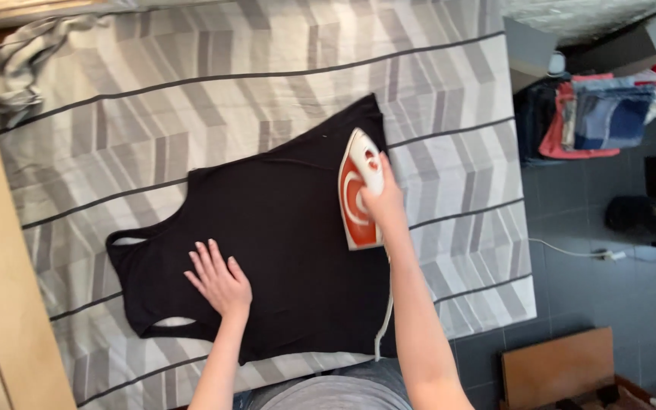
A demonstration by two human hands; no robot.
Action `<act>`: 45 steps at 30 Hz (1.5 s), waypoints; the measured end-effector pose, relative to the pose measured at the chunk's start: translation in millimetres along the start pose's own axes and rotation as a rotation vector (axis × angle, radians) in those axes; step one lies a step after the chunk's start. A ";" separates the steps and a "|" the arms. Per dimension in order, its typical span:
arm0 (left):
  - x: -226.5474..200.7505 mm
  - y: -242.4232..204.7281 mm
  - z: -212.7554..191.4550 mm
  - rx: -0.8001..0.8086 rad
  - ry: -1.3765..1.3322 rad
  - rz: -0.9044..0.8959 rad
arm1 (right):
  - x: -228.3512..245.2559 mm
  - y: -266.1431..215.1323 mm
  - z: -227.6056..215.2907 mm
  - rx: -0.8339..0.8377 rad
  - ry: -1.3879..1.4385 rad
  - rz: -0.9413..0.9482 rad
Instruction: A person takes a black tank top from a bag, spreads it out on a bed, sprays it with a solution, irons it, folds it, and performs a final press with the iron.
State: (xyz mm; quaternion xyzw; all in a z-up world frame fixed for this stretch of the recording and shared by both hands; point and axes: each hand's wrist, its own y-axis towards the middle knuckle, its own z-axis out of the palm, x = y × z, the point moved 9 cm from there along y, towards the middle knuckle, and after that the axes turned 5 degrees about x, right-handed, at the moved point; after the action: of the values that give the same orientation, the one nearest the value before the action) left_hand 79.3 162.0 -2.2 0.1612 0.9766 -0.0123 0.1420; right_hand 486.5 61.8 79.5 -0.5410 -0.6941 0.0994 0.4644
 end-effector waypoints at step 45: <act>-82.5 -62.4 -0.4 0.236 -0.020 0.165 | -207.7 -60.3 -198.6 -0.684 0.467 -0.655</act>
State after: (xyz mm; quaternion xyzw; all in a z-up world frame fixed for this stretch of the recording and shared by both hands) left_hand 134.2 77.1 20.1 0.2562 0.9504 -0.1168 0.1322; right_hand 592.7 -209.6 115.5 -0.4240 -0.6975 -0.4064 0.4106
